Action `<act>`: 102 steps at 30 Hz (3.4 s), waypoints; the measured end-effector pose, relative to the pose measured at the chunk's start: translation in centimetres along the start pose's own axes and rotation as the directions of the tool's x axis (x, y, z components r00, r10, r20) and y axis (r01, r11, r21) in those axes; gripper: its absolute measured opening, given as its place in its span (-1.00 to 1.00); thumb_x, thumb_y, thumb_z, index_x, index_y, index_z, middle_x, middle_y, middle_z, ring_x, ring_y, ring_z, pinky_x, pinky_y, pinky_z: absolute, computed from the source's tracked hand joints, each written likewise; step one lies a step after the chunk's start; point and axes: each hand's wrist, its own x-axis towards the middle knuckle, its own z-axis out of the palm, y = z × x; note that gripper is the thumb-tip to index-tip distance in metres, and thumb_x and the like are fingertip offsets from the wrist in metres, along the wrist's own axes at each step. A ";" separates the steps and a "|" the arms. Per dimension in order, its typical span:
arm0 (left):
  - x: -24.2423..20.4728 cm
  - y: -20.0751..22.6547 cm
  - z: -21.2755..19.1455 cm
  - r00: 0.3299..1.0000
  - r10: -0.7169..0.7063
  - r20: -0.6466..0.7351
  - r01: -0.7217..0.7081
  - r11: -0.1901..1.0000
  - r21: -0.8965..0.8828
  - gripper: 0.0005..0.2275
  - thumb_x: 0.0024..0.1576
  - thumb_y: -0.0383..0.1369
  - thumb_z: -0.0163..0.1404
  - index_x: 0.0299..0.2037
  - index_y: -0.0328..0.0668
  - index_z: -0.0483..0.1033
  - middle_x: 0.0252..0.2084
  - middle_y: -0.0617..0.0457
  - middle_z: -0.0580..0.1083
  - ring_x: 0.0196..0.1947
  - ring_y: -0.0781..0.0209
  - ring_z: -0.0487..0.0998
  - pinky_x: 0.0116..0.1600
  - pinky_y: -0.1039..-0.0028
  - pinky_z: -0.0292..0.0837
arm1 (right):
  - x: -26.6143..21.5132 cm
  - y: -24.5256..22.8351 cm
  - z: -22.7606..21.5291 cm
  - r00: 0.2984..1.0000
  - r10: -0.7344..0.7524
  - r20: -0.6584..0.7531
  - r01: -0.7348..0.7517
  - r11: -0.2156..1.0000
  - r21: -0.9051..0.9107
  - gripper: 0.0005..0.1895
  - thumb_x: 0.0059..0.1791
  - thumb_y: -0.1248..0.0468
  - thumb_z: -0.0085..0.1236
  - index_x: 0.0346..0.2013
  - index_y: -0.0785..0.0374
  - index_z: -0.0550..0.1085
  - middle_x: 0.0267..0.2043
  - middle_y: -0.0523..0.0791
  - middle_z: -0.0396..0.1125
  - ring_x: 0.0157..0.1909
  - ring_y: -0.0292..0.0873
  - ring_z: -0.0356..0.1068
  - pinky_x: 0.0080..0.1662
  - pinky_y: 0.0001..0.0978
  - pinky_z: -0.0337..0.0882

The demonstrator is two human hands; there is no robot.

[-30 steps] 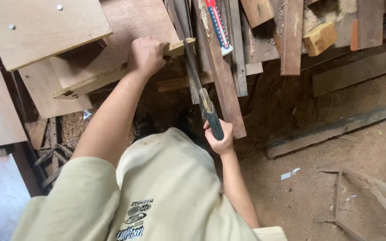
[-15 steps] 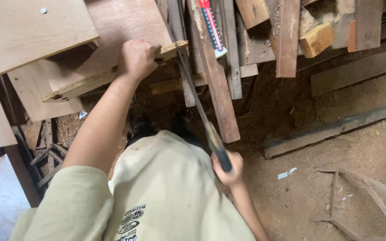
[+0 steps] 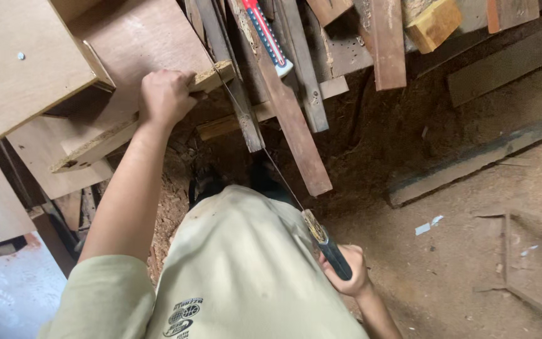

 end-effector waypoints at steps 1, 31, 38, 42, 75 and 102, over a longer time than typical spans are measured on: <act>0.0 0.0 0.0 1.000 0.006 0.009 -0.006 1.000 0.002 -0.67 0.00 -0.09 0.30 -0.02 0.21 0.67 -0.51 0.29 0.53 -0.60 0.44 0.36 -0.49 0.56 0.25 | 1.4 0.3 0.3 0.999 -0.052 -0.016 0.052 0.998 -0.019 -0.92 -0.14 0.40 0.04 -0.54 0.25 0.45 -0.63 -0.16 0.34 -0.67 -0.30 0.35 -0.58 -0.50 0.38; 0.2 1.0 0.1 0.999 -0.001 -0.037 0.008 0.980 0.196 -0.70 0.30 0.03 0.03 -0.33 0.14 0.68 -0.66 0.27 0.44 -0.69 0.55 0.34 -0.67 0.63 0.23 | 6.4 0.2 4.7 0.986 0.139 -0.094 -0.142 0.989 -0.034 -0.93 -0.04 0.39 0.15 -0.42 0.30 0.50 -0.53 -0.13 0.41 -0.51 -0.25 0.42 -0.40 -0.44 0.36; -0.3 1.6 0.0 0.989 0.000 -0.148 0.014 0.995 0.096 -0.86 0.18 -0.21 0.08 -0.40 0.17 0.67 -0.66 0.16 0.49 -0.67 0.37 0.47 -0.66 0.53 0.40 | -0.9 -1.8 1.9 0.996 -0.024 -0.084 0.000 0.964 -0.264 -0.89 -0.13 0.35 0.15 -0.34 0.30 0.53 -0.48 -0.14 0.43 -0.47 -0.21 0.48 -0.34 -0.35 0.44; -0.4 1.2 -0.5 0.967 -0.002 -0.256 -0.042 0.985 -0.165 -0.83 0.11 -0.42 0.07 -0.40 0.18 0.69 -0.45 0.07 0.59 -0.54 0.25 0.55 -0.45 0.40 0.50 | 8.9 3.6 7.0 0.987 0.096 -0.128 -0.107 0.991 -0.084 -0.97 -0.03 0.42 0.14 -0.37 0.27 0.49 -0.57 -0.17 0.37 -0.61 -0.30 0.32 -0.49 -0.52 0.28; -0.9 1.1 -1.5 0.992 0.021 -0.124 -0.057 0.954 -0.294 -0.66 0.29 -0.49 -0.16 -0.50 -0.05 0.63 -0.63 -0.04 0.45 -0.66 0.32 0.41 -0.67 0.59 0.32 | 2.9 -1.4 5.5 0.991 -0.031 -0.129 0.014 0.992 -0.129 -0.93 -0.03 0.35 0.15 -0.34 0.30 0.56 -0.49 -0.12 0.47 -0.53 -0.29 0.47 -0.44 -0.51 0.44; -1.6 1.4 -4.5 0.992 0.058 -0.108 -0.076 0.984 -0.163 -0.83 -0.09 -0.22 0.27 -0.29 0.29 0.66 -0.46 0.10 0.58 -0.42 0.14 0.62 -0.31 0.32 0.51 | 11.5 2.6 9.6 0.989 0.065 -0.132 -0.078 0.992 -0.096 -0.91 -0.06 0.43 0.10 -0.47 0.31 0.46 -0.58 -0.08 0.33 -0.61 -0.19 0.32 -0.50 -0.37 0.30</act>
